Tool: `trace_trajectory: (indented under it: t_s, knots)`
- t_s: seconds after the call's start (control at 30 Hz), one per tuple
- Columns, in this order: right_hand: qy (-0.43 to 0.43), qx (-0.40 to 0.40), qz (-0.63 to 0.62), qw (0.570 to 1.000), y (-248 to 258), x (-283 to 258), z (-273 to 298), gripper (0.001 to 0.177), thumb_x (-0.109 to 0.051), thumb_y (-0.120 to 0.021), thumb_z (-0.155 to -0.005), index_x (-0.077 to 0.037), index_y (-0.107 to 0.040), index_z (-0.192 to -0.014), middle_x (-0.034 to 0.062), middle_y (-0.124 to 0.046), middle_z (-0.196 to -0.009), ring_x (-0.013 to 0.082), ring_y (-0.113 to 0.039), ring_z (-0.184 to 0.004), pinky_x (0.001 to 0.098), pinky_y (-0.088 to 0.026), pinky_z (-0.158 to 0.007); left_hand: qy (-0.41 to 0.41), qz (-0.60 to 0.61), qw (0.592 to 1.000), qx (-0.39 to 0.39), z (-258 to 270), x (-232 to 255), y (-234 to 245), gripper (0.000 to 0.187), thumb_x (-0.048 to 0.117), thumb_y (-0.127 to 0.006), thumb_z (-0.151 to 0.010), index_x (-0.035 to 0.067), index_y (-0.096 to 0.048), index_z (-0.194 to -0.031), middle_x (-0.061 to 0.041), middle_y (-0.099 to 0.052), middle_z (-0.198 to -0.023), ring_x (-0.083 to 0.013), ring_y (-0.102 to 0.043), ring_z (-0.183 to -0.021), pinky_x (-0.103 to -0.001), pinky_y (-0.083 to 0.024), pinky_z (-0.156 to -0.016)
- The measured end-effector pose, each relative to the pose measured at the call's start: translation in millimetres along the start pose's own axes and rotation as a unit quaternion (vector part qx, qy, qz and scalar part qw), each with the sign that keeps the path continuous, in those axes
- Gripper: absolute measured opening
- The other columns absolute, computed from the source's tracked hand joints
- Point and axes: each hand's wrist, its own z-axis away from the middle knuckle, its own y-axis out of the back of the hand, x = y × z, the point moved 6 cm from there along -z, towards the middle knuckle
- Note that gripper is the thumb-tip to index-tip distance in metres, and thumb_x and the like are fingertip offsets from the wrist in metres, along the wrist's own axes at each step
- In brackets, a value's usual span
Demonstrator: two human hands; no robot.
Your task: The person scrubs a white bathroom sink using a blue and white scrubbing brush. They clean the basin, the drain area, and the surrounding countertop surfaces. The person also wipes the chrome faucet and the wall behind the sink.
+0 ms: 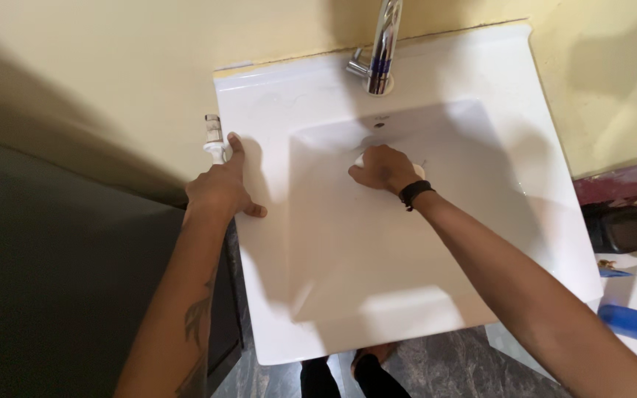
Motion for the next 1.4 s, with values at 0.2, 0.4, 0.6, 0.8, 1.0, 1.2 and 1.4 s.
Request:
trace_trajectory:
  t_s: [0.2,0.4,0.6,0.8,1.0,1.2,1.4]
  knots:
    - [0.166,-0.045,0.094,0.981,-30,-23,5,0.051,-0.052,-0.053,-0.093,-0.005,-0.073,-0.087,0.0217,-0.073,-0.084,0.0411,-0.069,-0.077,0.0533,-0.053,-0.072,-0.003,-0.005,1.0,0.008,-2,0,-3,0.154,0.043,-0.099,-0.061,0.023,0.012,-0.166,-0.015,-0.066,-0.135,-0.0318,-0.063,-0.127,-0.044,-0.053,-0.102]
    - [0.093,-0.102,-0.019,0.99,-45,-3,81,0.054,-0.054,-0.061,-0.086,-0.001,-0.075,-0.084,0.023,-0.074,-0.085,0.0408,-0.072,-0.079,0.0497,-0.057,-0.078,-0.011,0.005,1.0,0.013,2,-1,2,0.155,0.044,-0.099,-0.06,0.024,0.012,-0.166,-0.015,-0.066,-0.135,-0.0316,-0.063,-0.127,-0.043,-0.052,-0.102]
    - [-0.028,0.019,0.059,0.998,27,86,29,0.054,-0.047,-0.06,-0.095,0.004,-0.074,-0.088,0.0325,-0.07,-0.092,0.0473,-0.071,-0.087,0.0529,-0.058,-0.081,0.001,0.005,1.0,0.0,1,-6,-2,0.155,0.043,-0.099,-0.061,0.024,0.015,-0.166,-0.015,-0.066,-0.135,-0.0319,-0.064,-0.126,-0.043,-0.053,-0.101]
    - [0.039,0.06,-0.013,0.997,-41,-12,8,0.045,-0.04,-0.059,-0.089,0.001,-0.072,-0.077,0.026,-0.073,-0.086,0.0441,-0.07,-0.085,0.0527,-0.052,-0.09,0.001,0.0,1.0,0.001,-3,-4,-3,0.156,0.042,-0.1,-0.061,0.023,0.015,-0.165,-0.017,-0.065,-0.136,-0.0334,-0.063,-0.126,-0.044,-0.052,-0.102]
    - [0.065,-0.185,0.01,0.981,-39,20,113,0.053,-0.048,-0.059,-0.089,0.004,-0.07,-0.083,0.0247,-0.072,-0.083,0.0422,-0.072,-0.08,0.0517,-0.055,-0.082,-0.011,0.008,1.0,0.009,-1,-4,-1,0.156,0.043,-0.099,-0.062,0.023,0.016,-0.166,-0.017,-0.066,-0.135,-0.0336,-0.064,-0.126,-0.044,-0.052,-0.103]
    - [-0.015,0.055,0.05,0.997,29,81,28,0.053,-0.046,-0.061,-0.095,0.005,-0.073,-0.086,0.0328,-0.071,-0.093,0.0468,-0.072,-0.087,0.0511,-0.057,-0.084,-0.004,0.011,1.0,0.005,-4,-4,-3,0.156,0.042,-0.099,-0.061,0.023,0.015,-0.165,-0.016,-0.066,-0.135,-0.0328,-0.064,-0.126,-0.044,-0.053,-0.102]
    - [0.005,0.018,-0.043,0.999,-28,-24,-10,0.049,-0.048,-0.064,-0.091,0.0,-0.071,-0.081,0.02,-0.072,-0.08,0.035,-0.068,-0.07,0.0522,-0.051,-0.066,-0.002,0.002,1.0,0.004,-4,-2,-1,0.155,0.042,-0.099,-0.062,0.022,0.014,-0.166,-0.015,-0.067,-0.134,-0.0349,-0.066,-0.122,-0.046,-0.052,-0.101]
